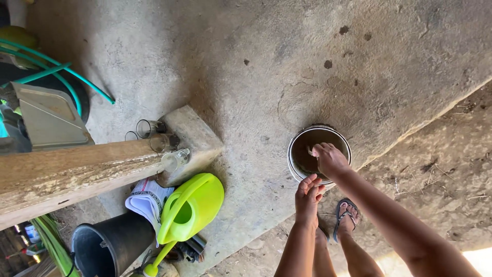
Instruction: Sand and clean a wooden bench or structure outdoors using a cloth, broom, and sandpaper.
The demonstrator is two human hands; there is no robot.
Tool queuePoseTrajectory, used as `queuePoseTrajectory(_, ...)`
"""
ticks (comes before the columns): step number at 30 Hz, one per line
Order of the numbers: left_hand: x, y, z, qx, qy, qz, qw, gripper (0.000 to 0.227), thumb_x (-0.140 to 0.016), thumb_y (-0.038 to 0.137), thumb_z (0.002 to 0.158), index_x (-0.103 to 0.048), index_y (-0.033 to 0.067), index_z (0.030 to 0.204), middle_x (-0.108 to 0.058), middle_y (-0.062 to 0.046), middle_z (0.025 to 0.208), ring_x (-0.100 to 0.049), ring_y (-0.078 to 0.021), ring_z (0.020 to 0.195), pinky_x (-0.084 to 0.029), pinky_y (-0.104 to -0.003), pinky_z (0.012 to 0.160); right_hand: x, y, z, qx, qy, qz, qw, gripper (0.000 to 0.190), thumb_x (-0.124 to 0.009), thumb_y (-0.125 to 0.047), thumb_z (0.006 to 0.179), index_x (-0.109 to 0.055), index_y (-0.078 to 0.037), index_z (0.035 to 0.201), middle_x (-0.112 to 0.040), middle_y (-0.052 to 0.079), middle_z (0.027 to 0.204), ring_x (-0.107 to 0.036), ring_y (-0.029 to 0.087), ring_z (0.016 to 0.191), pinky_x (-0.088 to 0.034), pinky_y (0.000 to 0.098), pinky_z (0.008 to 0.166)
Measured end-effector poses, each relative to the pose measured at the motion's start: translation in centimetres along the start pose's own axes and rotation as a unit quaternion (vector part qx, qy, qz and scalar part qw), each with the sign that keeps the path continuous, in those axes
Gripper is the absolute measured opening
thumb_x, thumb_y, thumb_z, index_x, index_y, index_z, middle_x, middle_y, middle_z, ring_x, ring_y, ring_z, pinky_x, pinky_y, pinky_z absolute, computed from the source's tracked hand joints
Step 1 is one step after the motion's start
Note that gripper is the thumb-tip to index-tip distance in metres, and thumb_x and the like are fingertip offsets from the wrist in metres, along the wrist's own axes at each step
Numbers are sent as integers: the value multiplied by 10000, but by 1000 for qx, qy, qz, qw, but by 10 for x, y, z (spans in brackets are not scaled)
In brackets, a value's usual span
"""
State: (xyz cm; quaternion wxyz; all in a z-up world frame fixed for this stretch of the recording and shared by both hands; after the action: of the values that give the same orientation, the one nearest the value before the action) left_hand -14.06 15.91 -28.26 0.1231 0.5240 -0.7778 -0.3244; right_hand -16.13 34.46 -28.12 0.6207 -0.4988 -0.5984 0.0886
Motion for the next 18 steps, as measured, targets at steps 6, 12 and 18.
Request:
queuePoseTrajectory(6,9,1,9,32,48,31,998,492,-594,176,938,-527,175,1425,-513,34,1499,-579,-141,1216,-460,-336,956,-14,11,-12,-36,-30,-7,999,89,-580,-31,882,-631,-88,928,-662,126,1006,-634,321,1047,-525,437,880)
queuePoseTrajectory(12,-36,24,27,141,56,-118,981,499,-526,315,971,-418,252,1453,-495,34,1435,-552,-155,1159,-461,-432,864,42,-38,-68,67,36,72,995,119,-629,48,799,-618,-52,862,-650,136,1009,-655,310,957,-576,389,790)
queuePoseTrajectory(18,-8,-29,109,20,34,-220,975,287,-577,98,1057,-534,63,1338,-614,-148,1135,-658,-203,885,-581,-326,717,55,-43,-81,118,116,220,961,154,-632,53,838,-644,-60,941,-695,81,1042,-697,241,969,-585,323,831)
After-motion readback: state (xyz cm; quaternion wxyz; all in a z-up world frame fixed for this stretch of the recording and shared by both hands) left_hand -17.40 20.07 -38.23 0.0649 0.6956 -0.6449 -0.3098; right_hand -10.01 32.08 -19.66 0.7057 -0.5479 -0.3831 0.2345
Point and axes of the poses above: each hand's wrist, its own z-axis towards the middle knuckle, its own x-axis out of the back of the hand, y = z × x, the point moved 8 cm from there along z, towards the middle knuckle
